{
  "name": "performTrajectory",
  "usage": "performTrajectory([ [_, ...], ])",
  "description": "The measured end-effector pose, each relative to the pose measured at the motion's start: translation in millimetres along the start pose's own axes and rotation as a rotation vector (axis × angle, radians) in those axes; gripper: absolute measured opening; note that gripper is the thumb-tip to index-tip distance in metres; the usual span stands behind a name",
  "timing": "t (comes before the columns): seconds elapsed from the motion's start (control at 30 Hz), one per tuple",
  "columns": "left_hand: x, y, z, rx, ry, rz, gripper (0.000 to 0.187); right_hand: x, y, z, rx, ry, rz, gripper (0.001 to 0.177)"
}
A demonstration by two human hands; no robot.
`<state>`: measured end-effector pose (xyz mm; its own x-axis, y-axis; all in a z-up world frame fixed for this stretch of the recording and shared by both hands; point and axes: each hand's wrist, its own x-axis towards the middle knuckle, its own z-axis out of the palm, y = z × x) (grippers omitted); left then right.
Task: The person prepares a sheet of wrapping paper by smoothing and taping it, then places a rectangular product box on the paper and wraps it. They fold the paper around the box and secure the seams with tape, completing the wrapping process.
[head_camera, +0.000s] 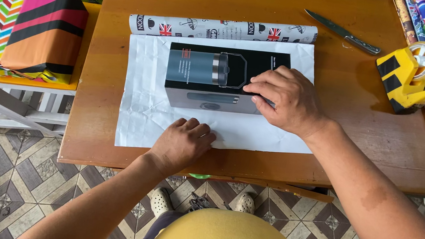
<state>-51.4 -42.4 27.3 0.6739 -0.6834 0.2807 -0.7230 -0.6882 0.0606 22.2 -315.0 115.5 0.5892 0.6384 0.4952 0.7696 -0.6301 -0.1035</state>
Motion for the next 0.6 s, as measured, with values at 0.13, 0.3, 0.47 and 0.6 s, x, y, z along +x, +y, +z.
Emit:
performTrajectory([
  [0.13,1,-1,0,-0.020,0.033,-0.002,0.017,1,-2,-2,-0.004,-0.017,0.024,0.018],
  [0.3,21,-4,-12,-0.268,0.100,-0.177,0.003,4,-6,-14,-0.028,-0.143,-0.033,0.056],
  [0.47,45,-14,-31,-0.261,0.047,-0.253,0.007,0,-23,-18,-0.238,-0.353,-0.047,0.117],
  [0.6,54,-15,-41,-0.252,0.004,-0.285,0.010,-5,-36,-12,-0.347,-0.454,-0.010,0.100],
])
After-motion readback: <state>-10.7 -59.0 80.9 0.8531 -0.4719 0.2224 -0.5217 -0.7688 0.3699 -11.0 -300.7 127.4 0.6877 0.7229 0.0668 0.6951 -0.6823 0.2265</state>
